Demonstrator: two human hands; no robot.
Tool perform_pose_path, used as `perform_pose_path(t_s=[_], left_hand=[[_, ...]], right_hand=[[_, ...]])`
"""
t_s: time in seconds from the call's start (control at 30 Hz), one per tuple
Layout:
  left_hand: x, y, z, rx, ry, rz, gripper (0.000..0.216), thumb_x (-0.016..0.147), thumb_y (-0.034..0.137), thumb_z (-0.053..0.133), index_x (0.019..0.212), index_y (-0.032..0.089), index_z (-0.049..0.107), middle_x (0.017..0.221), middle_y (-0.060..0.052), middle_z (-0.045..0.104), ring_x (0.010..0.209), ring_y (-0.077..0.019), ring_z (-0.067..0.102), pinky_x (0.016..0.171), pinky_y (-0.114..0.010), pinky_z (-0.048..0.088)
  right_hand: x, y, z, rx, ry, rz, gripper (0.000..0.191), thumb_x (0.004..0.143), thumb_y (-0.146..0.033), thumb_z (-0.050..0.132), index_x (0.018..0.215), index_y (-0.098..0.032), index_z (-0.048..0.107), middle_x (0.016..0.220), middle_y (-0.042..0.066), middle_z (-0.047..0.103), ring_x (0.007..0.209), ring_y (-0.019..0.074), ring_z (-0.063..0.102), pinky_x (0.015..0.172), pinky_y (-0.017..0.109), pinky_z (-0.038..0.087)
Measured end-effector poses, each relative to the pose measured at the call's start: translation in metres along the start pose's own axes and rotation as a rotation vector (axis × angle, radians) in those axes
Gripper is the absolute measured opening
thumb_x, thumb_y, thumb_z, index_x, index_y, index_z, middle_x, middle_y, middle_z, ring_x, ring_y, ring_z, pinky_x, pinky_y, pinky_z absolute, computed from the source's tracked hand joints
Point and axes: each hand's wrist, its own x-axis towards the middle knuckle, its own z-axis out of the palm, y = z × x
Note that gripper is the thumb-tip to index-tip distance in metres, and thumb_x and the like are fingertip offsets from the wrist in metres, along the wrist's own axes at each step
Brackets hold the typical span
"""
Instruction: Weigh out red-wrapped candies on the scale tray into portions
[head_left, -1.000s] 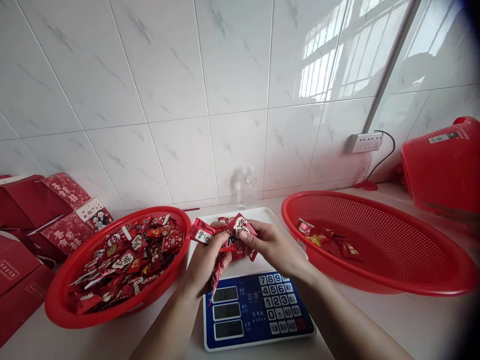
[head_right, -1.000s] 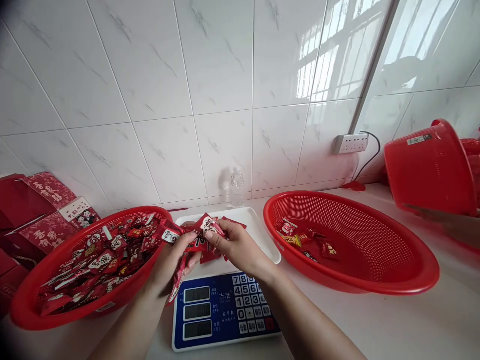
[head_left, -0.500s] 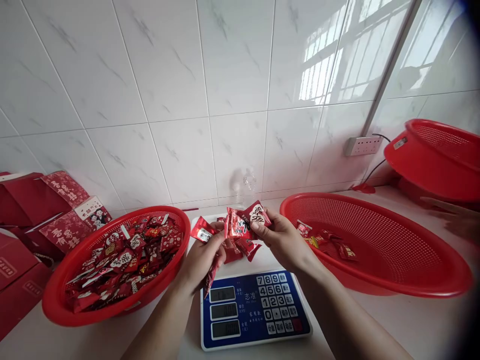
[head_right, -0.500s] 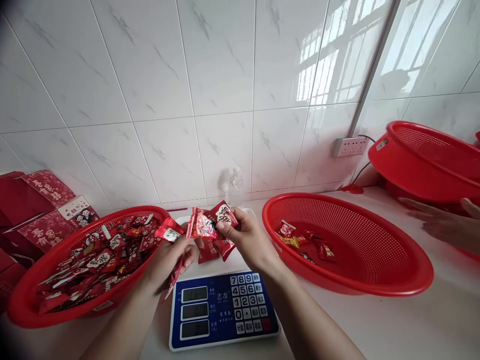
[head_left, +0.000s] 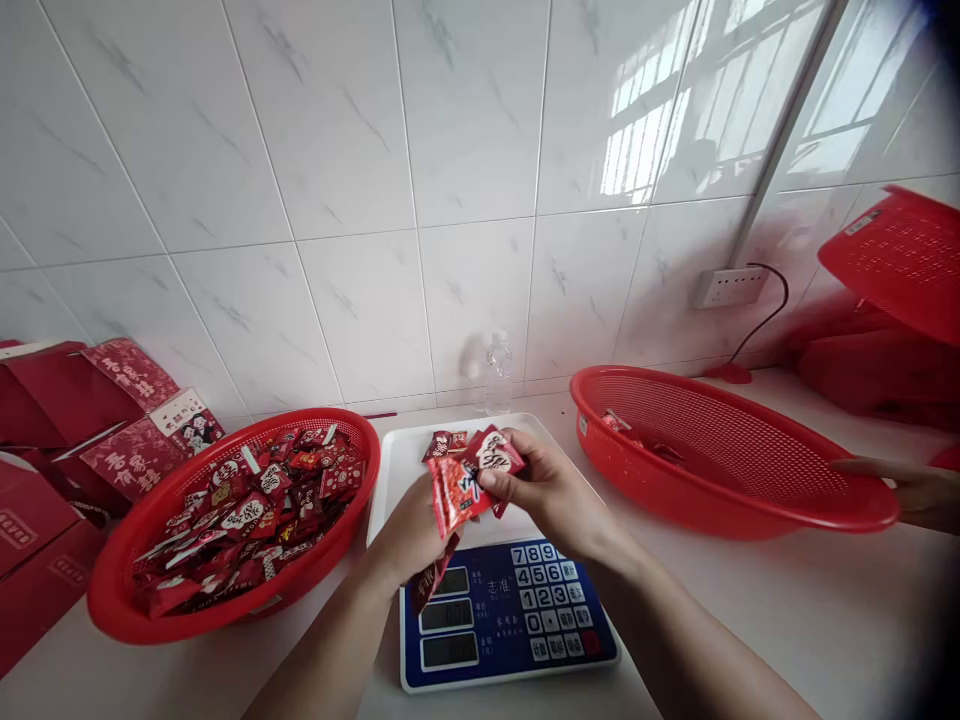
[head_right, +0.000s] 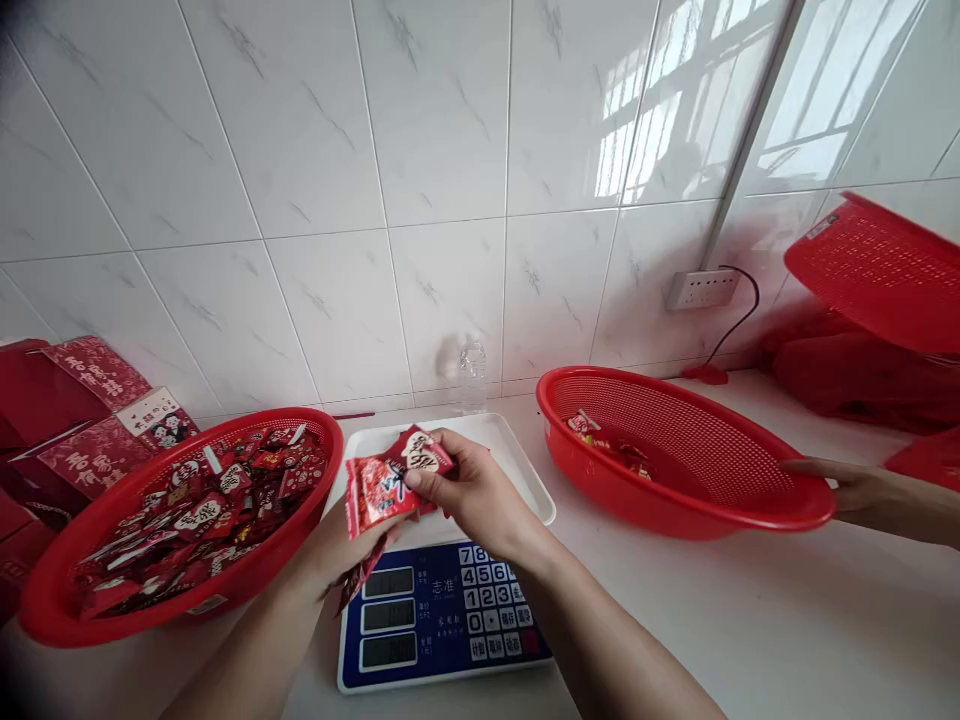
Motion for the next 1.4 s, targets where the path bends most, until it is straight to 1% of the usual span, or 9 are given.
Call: perform_pose_path(t_s=[0.17,0.33,0.57,0.73,0.8,0.9,1.03,1.17,1.4], left_hand=[[0.008,0.016,-0.006,-0.526,0.172,0.033,0.03,0.071,0.019,0.065,0.099,0.019,0.054,0.059,0.007,0.053,0.034,-0.0031,0.036,0.03,-0.013,0.025],[0.011,0.023,-0.014,-0.884,0.249,-0.119,0.011,0.076,0.01,0.051,0.086,0.015,0.052,0.057,0.005,0.05,0.033,-0.0013,0.032,0.029,-0.01,0.023],[0.007,0.008,0.001,-0.704,0.32,-0.043,0.029,0.074,0.036,0.065,0.094,0.019,0.054,0.069,0.003,0.055,0.048,-0.0072,0.05,0.044,-0.017,0.041],[0.007,0.007,0.007,-0.604,0.43,0.146,0.036,0.078,0.048,0.061,0.1,0.021,0.053,0.081,0.0,0.058,0.054,-0.0075,0.05,0.047,-0.018,0.041],[0.004,0.012,0.007,-0.606,0.379,0.149,0.038,0.081,0.052,0.055,0.101,0.02,0.055,0.087,-0.003,0.06,0.067,-0.0113,0.057,0.06,-0.022,0.048],[-0.006,0.02,0.006,-0.537,0.093,0.08,0.052,0.082,0.059,0.05,0.117,0.021,0.053,0.11,-0.01,0.061,0.099,-0.0224,0.059,0.084,-0.034,0.047],[-0.016,0.023,0.002,-0.326,-0.274,0.017,0.076,0.073,0.033,0.073,0.139,0.032,0.035,0.132,-0.01,0.052,0.123,-0.0273,0.045,0.103,-0.041,0.033],[-0.012,0.019,0.002,-0.303,-0.228,-0.019,0.077,0.07,0.016,0.075,0.137,0.031,0.04,0.124,-0.009,0.058,0.113,-0.0256,0.054,0.096,-0.038,0.042],[0.002,0.009,0.003,-0.449,-0.128,-0.102,0.039,0.069,0.02,0.077,0.106,0.019,0.063,0.091,-0.006,0.069,0.072,-0.0162,0.065,0.062,-0.026,0.051]], right_hand=[[-0.001,0.003,-0.008,0.105,0.067,-0.017,0.027,0.077,-0.04,0.069,0.092,-0.02,0.057,0.075,0.0,0.06,0.061,0.0113,0.053,0.056,0.026,0.045],[-0.005,0.003,0.002,0.115,-0.087,0.06,0.029,0.076,-0.035,0.07,0.098,-0.022,0.057,0.082,0.0,0.062,0.074,0.0128,0.058,0.067,0.028,0.048],[-0.012,0.013,0.032,-0.204,-0.321,0.064,0.067,0.079,-0.021,0.066,0.139,-0.027,0.037,0.136,0.008,0.046,0.121,0.0218,0.046,0.098,0.037,0.041],[-0.011,0.012,0.032,-0.269,-0.286,0.024,0.047,0.08,-0.021,0.063,0.125,-0.023,0.049,0.121,0.007,0.056,0.104,0.0196,0.056,0.087,0.035,0.047],[-0.01,0.009,0.028,-0.314,-0.238,0.013,0.031,0.081,-0.022,0.062,0.111,-0.021,0.056,0.104,0.004,0.062,0.094,0.0184,0.059,0.081,0.034,0.048],[-0.007,0.001,0.019,-0.413,-0.117,-0.006,0.024,0.081,-0.019,0.059,0.105,-0.021,0.058,0.097,0.002,0.064,0.093,0.0182,0.059,0.08,0.033,0.047],[-0.005,-0.007,0.011,-0.485,-0.023,0.042,0.023,0.081,-0.016,0.056,0.103,-0.021,0.059,0.09,0.002,0.065,0.078,0.0159,0.061,0.067,0.03,0.049],[-0.004,-0.004,0.009,-0.463,-0.006,0.03,0.029,0.083,-0.02,0.056,0.112,-0.022,0.056,0.094,0.003,0.065,0.086,0.0181,0.061,0.074,0.033,0.05],[-0.004,0.0,0.005,-0.417,0.083,-0.189,0.023,0.093,-0.035,0.045,0.11,-0.022,0.053,0.098,0.005,0.061,0.091,0.0173,0.058,0.078,0.035,0.05]])
